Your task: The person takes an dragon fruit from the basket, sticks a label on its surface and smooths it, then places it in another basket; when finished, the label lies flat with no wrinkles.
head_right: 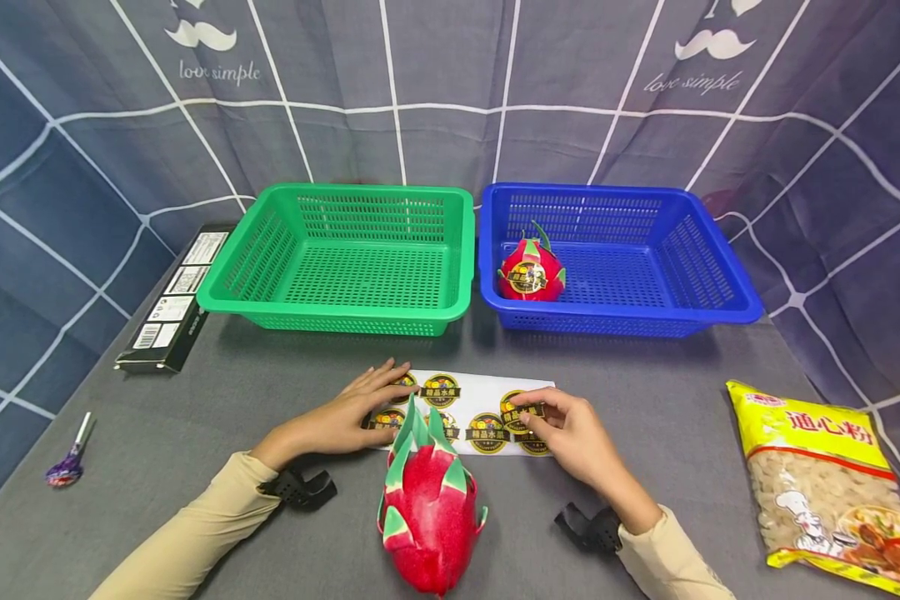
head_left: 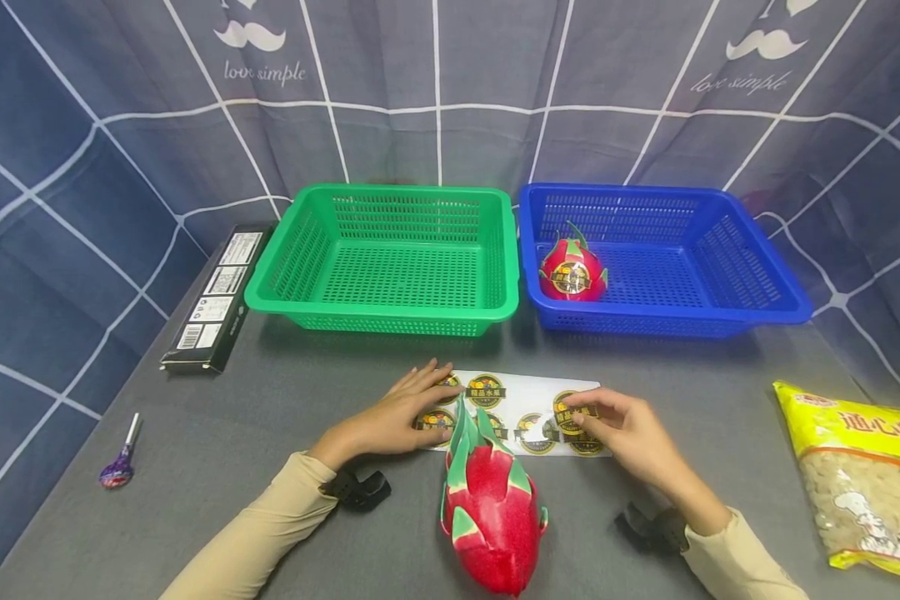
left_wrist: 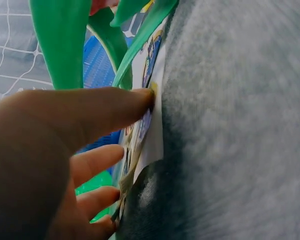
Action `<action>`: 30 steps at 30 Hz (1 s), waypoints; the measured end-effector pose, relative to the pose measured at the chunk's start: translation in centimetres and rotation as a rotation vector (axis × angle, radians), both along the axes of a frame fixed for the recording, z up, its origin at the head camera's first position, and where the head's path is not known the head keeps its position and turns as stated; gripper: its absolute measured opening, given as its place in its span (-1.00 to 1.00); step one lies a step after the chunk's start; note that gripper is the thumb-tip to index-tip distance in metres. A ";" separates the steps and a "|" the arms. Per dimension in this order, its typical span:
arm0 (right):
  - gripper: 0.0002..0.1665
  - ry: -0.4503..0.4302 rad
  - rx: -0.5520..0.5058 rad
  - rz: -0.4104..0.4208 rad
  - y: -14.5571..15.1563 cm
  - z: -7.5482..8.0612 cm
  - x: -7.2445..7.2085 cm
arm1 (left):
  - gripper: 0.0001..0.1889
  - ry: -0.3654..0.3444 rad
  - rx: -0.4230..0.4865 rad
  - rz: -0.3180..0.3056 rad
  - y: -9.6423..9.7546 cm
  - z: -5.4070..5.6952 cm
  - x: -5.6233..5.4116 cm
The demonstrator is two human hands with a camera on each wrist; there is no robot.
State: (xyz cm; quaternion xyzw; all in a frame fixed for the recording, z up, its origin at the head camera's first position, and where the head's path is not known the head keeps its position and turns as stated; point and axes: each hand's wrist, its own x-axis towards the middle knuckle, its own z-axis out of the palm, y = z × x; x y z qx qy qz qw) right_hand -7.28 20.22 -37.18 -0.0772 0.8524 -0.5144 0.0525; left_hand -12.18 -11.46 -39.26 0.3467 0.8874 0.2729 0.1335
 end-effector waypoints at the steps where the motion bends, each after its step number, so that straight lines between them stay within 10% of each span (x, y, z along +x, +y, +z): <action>1: -0.75 -0.012 -0.016 0.001 -0.2 0.2 0.2 | -0.39 -0.009 0.013 0.009 0.0 0.1 0.1; 14: -0.67 -0.040 -0.093 0.047 -1.8 0.7 1.6 | -0.43 -0.190 0.161 0.227 1.7 4.1 2.6; 21: -0.65 0.018 -0.103 0.097 -2.3 1.0 2.2 | -0.22 -0.463 0.192 0.163 2.4 5.4 4.5; 30: -0.57 -0.025 -0.121 0.090 -2.7 1.3 2.8 | 0.01 -0.600 0.078 0.058 3.2 5.6 6.4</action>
